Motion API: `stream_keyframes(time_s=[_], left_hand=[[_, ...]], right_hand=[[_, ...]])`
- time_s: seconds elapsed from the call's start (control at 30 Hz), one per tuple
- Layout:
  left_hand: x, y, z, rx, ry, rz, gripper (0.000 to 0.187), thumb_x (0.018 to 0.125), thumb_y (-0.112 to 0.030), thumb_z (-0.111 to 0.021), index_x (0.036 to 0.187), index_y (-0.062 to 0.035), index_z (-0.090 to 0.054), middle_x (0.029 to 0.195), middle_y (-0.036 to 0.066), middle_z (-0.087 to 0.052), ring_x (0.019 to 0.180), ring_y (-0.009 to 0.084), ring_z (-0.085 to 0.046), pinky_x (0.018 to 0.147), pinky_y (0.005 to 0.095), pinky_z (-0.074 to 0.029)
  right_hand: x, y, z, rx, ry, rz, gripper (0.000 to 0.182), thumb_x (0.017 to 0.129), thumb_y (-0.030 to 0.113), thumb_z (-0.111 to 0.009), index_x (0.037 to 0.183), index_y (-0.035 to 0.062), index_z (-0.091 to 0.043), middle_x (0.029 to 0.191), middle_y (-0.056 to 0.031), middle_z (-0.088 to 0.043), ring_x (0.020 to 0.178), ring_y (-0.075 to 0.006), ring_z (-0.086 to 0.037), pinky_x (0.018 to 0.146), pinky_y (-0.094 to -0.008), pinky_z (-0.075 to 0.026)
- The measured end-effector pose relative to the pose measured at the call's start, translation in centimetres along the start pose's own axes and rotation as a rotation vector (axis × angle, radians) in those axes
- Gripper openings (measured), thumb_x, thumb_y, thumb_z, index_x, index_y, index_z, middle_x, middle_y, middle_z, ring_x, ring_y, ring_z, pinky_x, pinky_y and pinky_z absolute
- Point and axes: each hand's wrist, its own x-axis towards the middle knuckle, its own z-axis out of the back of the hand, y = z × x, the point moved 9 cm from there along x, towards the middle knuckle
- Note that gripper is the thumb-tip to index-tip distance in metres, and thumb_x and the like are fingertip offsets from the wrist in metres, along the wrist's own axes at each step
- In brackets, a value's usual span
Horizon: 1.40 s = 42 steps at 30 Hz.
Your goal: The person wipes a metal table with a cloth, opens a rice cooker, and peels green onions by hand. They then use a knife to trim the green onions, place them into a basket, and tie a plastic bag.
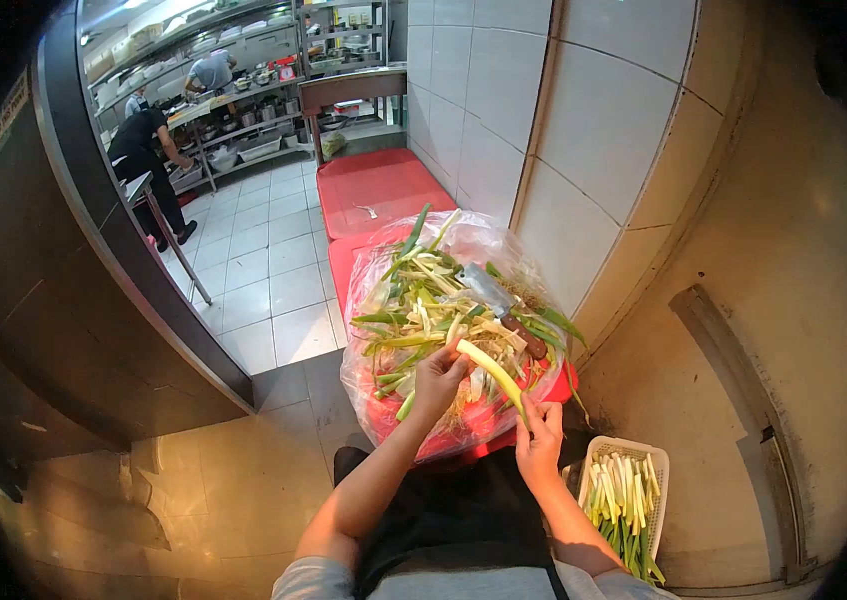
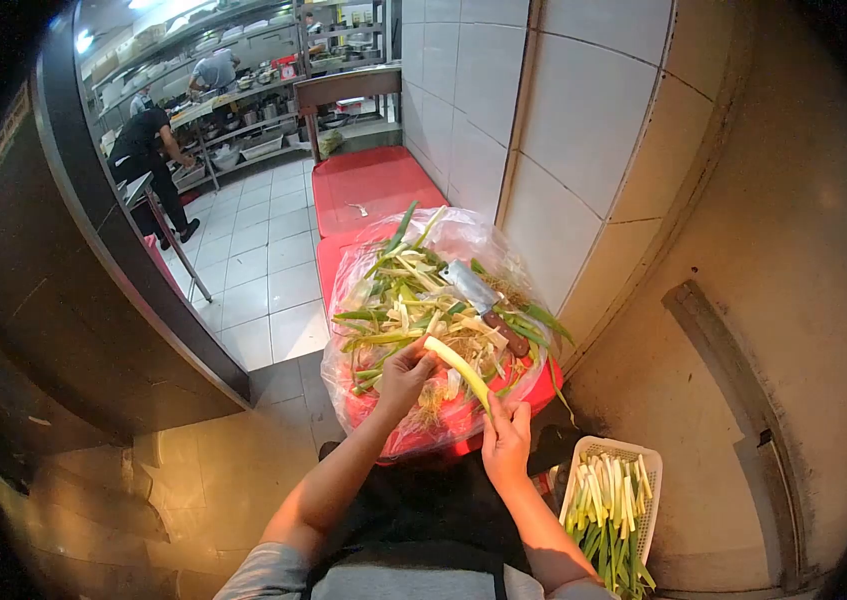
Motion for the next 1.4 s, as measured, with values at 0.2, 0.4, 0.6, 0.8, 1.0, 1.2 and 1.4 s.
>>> stream_keyframes(time_s=[0.2, 0.4, 0.6, 0.8, 1.0, 1.2, 1.4], left_hand=[[-0.4, -1.0, 0.8, 0.014, -0.114, 0.001, 0.028, 0.083, 0.000, -0.055, 0.109, 0.0089, -0.055, 0.085, 0.009, -0.063, 0.071, 0.0117, -0.062, 0.067, 0.0244, -0.053], [-0.1, -0.3, 2.2, -0.017, -0.200, -0.025, 0.023, 0.081, 0.001, -0.056, 0.103, 0.0086, -0.059, 0.082, 0.010, -0.064, 0.069, 0.0112, -0.062, 0.062, 0.0238, -0.053], [-0.3, -0.5, 2.5, -0.073, -0.221, -0.001, 0.020, 0.082, 0.000, -0.057, 0.101, 0.0066, -0.060, 0.082, 0.009, -0.065, 0.068, 0.0119, -0.062, 0.062, 0.0241, -0.053], [0.9, 0.2, 4.1, -0.072, -0.177, 0.031, 0.022, 0.085, -0.004, -0.055, 0.106, 0.0025, -0.059, 0.084, 0.014, -0.064, 0.074, 0.0177, -0.063, 0.066, 0.0309, -0.054], [1.2, -4.8, 4.3, 1.422, -0.282, -0.565, 0.029, 0.084, -0.006, -0.053, 0.112, -0.0042, -0.057, 0.098, 0.020, -0.061, 0.092, 0.0305, -0.060, 0.080, 0.0385, -0.047], [-0.4, 0.8, 8.1, 1.155, 0.095, -0.002, 0.027, 0.075, -0.011, -0.061, 0.101, -0.0043, -0.059, 0.103, 0.024, -0.054, 0.096, 0.0386, -0.052, 0.080, 0.0423, -0.043], [-3.6, 1.6, 8.0, 1.420, -0.011, -0.311, 0.023, 0.076, -0.016, -0.061, 0.090, 0.0020, -0.060, 0.084, 0.022, -0.060, 0.074, 0.0375, -0.057, 0.068, 0.0425, -0.047]], right_hand=[[-0.8, 0.7, -0.9, 0.002, 0.020, 0.050, 0.042, 0.073, -0.006, -0.060, 0.114, 0.0036, -0.058, 0.080, -0.0125, -0.041, 0.072, -0.0274, -0.048, 0.064, -0.0327, -0.043], [-1.2, 0.8, -1.6, 0.036, 0.081, 0.007, 0.041, 0.074, -0.005, -0.060, 0.114, 0.0014, -0.057, 0.080, -0.0116, -0.043, 0.071, -0.0250, -0.050, 0.062, -0.0308, -0.043], [-4.1, -4.7, -6.1, 0.859, 0.293, -0.741, 0.026, 0.093, 0.016, -0.046, 0.109, -0.0016, -0.056, 0.069, -0.0020, -0.048, 0.050, -0.0119, -0.044, 0.056, -0.0269, -0.042], [-5.4, -3.9, -7.4, 1.749, 0.313, -1.058, 0.021, 0.094, 0.024, -0.044, 0.096, 0.0043, -0.049, 0.071, -0.0051, -0.050, 0.050, -0.0121, -0.041, 0.052, -0.0291, -0.040], [-6.5, -10.1, -2.0, 1.435, 0.081, -1.076, 0.019, 0.092, 0.022, -0.047, 0.102, 0.0060, -0.051, 0.069, -0.0041, -0.050, 0.054, -0.0136, -0.048, 0.049, -0.0289, -0.041], [-14.8, -26.0, 15.3, -0.040, -0.190, -0.813, 0.027, 0.089, 0.017, -0.050, 0.110, 0.0026, -0.056, 0.079, -0.0110, -0.056, 0.067, -0.0203, -0.054, 0.059, -0.0356, -0.046], [-28.5, -30.2, 22.3, -1.130, 0.116, -0.984, 0.042, 0.085, 0.021, -0.054, 0.125, 0.0072, -0.048, 0.110, -0.0232, -0.052, 0.091, -0.0351, -0.055, 0.077, -0.0442, -0.044]])
